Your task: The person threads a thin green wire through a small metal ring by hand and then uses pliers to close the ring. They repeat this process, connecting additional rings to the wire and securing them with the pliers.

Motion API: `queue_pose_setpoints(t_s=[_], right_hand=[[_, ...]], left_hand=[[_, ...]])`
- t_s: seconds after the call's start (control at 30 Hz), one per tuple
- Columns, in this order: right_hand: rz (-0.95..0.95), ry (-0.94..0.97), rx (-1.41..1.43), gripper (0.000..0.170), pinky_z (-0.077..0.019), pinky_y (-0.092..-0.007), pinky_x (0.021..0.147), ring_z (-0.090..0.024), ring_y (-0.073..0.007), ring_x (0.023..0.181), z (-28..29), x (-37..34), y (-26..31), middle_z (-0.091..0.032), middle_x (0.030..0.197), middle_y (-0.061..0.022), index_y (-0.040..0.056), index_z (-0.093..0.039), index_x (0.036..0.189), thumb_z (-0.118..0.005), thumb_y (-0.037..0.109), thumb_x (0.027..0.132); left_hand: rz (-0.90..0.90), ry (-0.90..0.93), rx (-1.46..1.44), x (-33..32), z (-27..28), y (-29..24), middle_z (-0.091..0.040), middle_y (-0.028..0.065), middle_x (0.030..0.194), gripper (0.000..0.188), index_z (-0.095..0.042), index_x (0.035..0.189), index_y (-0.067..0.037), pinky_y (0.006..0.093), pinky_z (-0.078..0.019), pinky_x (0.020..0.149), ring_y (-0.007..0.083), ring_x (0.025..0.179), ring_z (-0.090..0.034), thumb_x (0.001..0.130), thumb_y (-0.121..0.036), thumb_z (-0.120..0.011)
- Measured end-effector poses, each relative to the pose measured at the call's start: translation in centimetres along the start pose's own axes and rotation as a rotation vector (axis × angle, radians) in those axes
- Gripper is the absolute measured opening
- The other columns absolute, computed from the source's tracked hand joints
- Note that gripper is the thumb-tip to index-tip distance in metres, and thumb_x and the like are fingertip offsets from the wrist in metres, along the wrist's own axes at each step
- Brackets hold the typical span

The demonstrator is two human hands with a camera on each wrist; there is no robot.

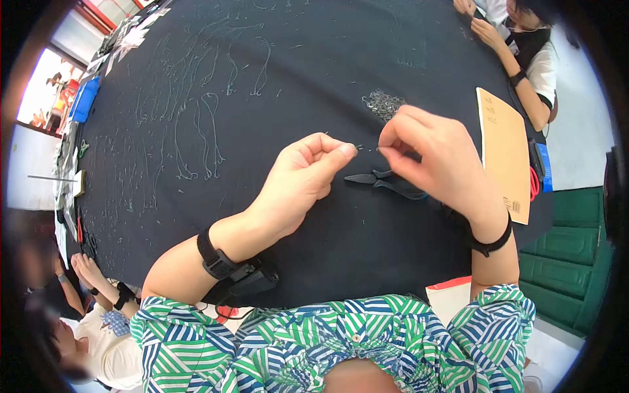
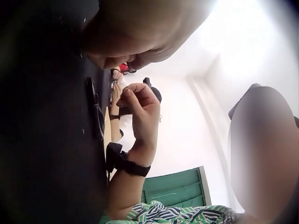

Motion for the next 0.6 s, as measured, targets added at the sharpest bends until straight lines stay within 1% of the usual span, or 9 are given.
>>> queue_pose_setpoints(t_s=[0.03,0.13,0.23,0.37,0.47,0.57,0.6], right_hand=[[0.024,-0.003,-0.022,0.015,-0.0482,-0.0357,0.057,-0.062,-0.0285,0.067,-0.2,0.0,0.8,-0.059,0.078,-0.0084,0.007,-0.055,0.082,-0.069,0.007,0.075],[0.056,-0.053,-0.072,0.015,-0.0482,-0.0306,0.056,-0.062,-0.0229,0.064,0.0,-0.2,1.8,-0.058,0.074,-0.0064,0.0041,-0.057,0.079,-0.069,0.0,0.071],[0.074,-0.043,-0.101,0.018,-0.0474,-0.0369,0.055,-0.061,-0.0281,0.066,-0.2,-0.2,2.1,-0.056,0.075,-0.0081,0.0073,-0.053,0.082,-0.069,0.006,0.075],[0.091,-0.037,-0.159,0.019,-0.0486,-0.037,0.055,-0.062,-0.0275,0.068,-0.6,-0.3,2.4,-0.054,0.075,-0.0075,0.0068,-0.053,0.082,-0.07,0.006,0.073],[0.105,-0.013,-0.19,0.02,-0.0495,-0.0361,0.056,-0.062,-0.0257,0.07,-1.0,-0.3,2.7,-0.054,0.075,-0.007,0.0066,-0.053,0.081,-0.07,0.006,0.071],[0.106,0.005,-0.207,0.02,-0.0498,-0.0353,0.057,-0.062,-0.0241,0.07,-1.3,-0.4,2.9,-0.053,0.075,-0.0065,0.0067,-0.053,0.081,-0.07,0.006,0.07],[0.106,0.005,-0.203,0.02,-0.0498,-0.035,0.057,-0.062,-0.0239,0.07,-1.3,-0.4,3.1,-0.053,0.075,-0.0063,0.0068,-0.053,0.081,-0.07,0.006,0.07]], left_hand=[[0.003,-0.004,0.011,0.0,-0.1,0.1,-0.043,-0.0097,0.067,0.013,-0.06,0.097,-0.007,0.0189,-0.0218,0.047,0.0,0.054,-0.029,0.098,-0.02,-0.061],[-0.013,-0.012,0.066,-0.2,-0.3,-0.1,-0.047,-0.0094,0.069,0.011,-0.06,0.095,-0.007,0.0187,-0.0228,0.048,-0.0006,0.054,-0.031,0.097,-0.018,-0.061],[-0.058,-0.001,0.163,-0.4,-0.7,-0.6,-0.051,-0.0091,0.07,0.01,-0.061,0.093,-0.007,0.0178,-0.0251,0.049,-0.0018,0.056,-0.035,0.097,-0.016,-0.062],[-0.122,0.034,0.262,-0.4,-0.8,-1.0,-0.055,-0.009,0.072,0.009,-0.061,0.091,-0.006,0.0161,-0.0283,0.051,-0.0034,0.06,-0.04,0.096,-0.014,-0.062],[-0.148,0.036,0.331,-0.4,-0.8,-1.1,-0.055,-0.009,0.072,0.008,-0.062,0.091,-0.006,0.0153,-0.0291,0.052,-0.0036,0.061,-0.041,0.096,-0.013,-0.063],[-0.169,0.007,0.344,-0.2,-0.7,-1.0,-0.046,-0.0106,0.063,0.013,-0.062,0.089,-0.001,0.0177,-0.0296,0.05,-0.0029,0.057,-0.036,0.095,-0.013,-0.064],[-0.148,0.006,0.347,-0.3,-0.8,-1.0,-0.046,-0.0105,0.063,0.013,-0.062,0.089,-0.001,0.0178,-0.0295,0.05,-0.0028,0.057,-0.036,0.095,-0.013,-0.064]])
Point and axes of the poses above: each hand's wrist, its own x-axis towards the middle knuckle, its own z-axis out of the back of the hand, y = z × x, the point moved 9 cm from there along x, towards the middle knuckle
